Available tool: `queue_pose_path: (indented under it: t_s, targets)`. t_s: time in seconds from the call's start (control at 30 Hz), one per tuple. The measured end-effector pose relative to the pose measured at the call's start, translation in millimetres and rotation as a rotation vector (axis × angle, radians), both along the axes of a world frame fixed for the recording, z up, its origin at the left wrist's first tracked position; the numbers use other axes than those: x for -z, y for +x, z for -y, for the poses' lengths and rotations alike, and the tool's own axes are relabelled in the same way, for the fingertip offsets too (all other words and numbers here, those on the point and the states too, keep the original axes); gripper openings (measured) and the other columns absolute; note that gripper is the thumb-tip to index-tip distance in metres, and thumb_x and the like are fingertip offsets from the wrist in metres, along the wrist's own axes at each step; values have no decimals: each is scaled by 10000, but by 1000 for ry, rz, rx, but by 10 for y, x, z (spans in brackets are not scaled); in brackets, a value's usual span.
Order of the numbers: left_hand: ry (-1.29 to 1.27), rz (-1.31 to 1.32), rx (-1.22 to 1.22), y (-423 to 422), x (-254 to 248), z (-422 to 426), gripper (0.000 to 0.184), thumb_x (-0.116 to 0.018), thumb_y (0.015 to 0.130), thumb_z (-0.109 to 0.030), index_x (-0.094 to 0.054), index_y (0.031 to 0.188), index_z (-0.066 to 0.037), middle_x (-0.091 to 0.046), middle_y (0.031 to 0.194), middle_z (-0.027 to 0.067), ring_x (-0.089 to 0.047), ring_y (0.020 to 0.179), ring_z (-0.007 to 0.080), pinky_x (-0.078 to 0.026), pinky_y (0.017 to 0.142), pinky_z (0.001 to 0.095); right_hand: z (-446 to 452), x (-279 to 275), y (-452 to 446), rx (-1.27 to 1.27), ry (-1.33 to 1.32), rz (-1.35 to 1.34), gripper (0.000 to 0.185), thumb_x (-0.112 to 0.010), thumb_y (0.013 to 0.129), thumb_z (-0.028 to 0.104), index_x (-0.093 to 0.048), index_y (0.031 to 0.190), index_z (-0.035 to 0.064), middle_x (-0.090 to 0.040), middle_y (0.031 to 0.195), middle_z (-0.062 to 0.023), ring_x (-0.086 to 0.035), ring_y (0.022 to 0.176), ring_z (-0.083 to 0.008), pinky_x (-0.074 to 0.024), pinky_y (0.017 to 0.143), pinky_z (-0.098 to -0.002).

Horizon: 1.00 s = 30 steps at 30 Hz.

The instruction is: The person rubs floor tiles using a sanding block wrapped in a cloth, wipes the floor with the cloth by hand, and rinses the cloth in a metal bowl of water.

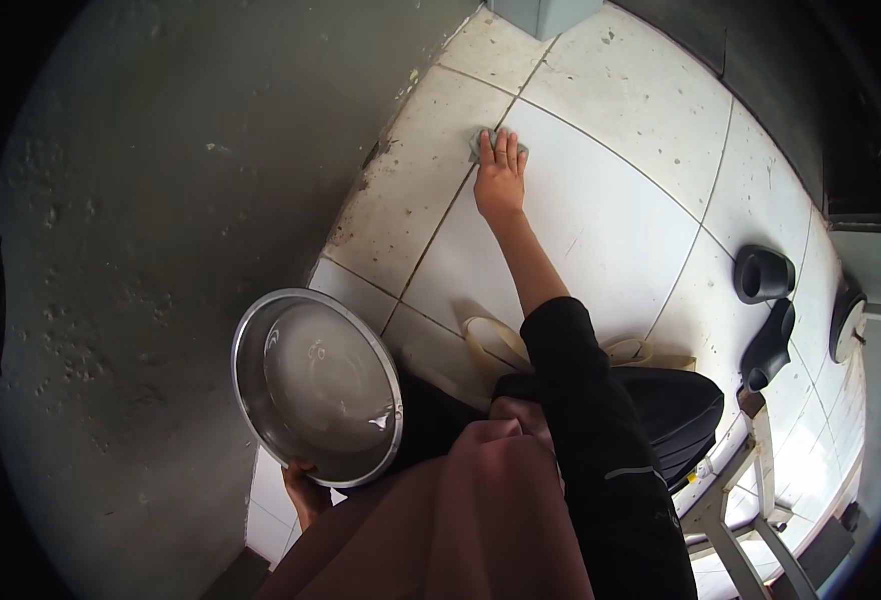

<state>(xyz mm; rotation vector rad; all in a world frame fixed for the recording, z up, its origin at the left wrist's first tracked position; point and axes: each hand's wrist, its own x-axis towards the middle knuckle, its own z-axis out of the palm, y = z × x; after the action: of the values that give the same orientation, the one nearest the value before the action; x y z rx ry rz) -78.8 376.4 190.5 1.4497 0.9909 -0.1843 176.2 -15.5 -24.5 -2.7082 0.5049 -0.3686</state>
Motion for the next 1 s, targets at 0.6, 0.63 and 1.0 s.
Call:
queue_pose_path:
  t_s: [0.6,0.63,1.0]
  targets:
    - [-33,111,-16,-69,-219,51,330,-507,649,-129,-540,928,45,-554,852,103,-562,769,244,-463,725,381,1692,8,-1026,268,25,-119,496,-372,962,176,-291,1451,163,-216,1508,-176,-172,1402,-355,-174,1124,-485]
    - [-34,114,-13,-97,-219,24,330,-507,649,-129,-540,928,45,-554,852,103,-562,769,244,-463,725,381,1831,39,-1273,304,15,-123,492,-366,966,180,-290,1452,168,-215,1508,-178,-175,1400,-362,-175,1121,-498]
    - [-101,128,145,-378,-291,-303,519,-526,683,-210,-538,1148,20,-577,1131,153,-598,1006,318,-516,816,473,1245,88,-2492,448,114,-167,594,-406,922,119,-201,1478,164,-122,1511,-243,-80,1399,-434,-150,1095,-573]
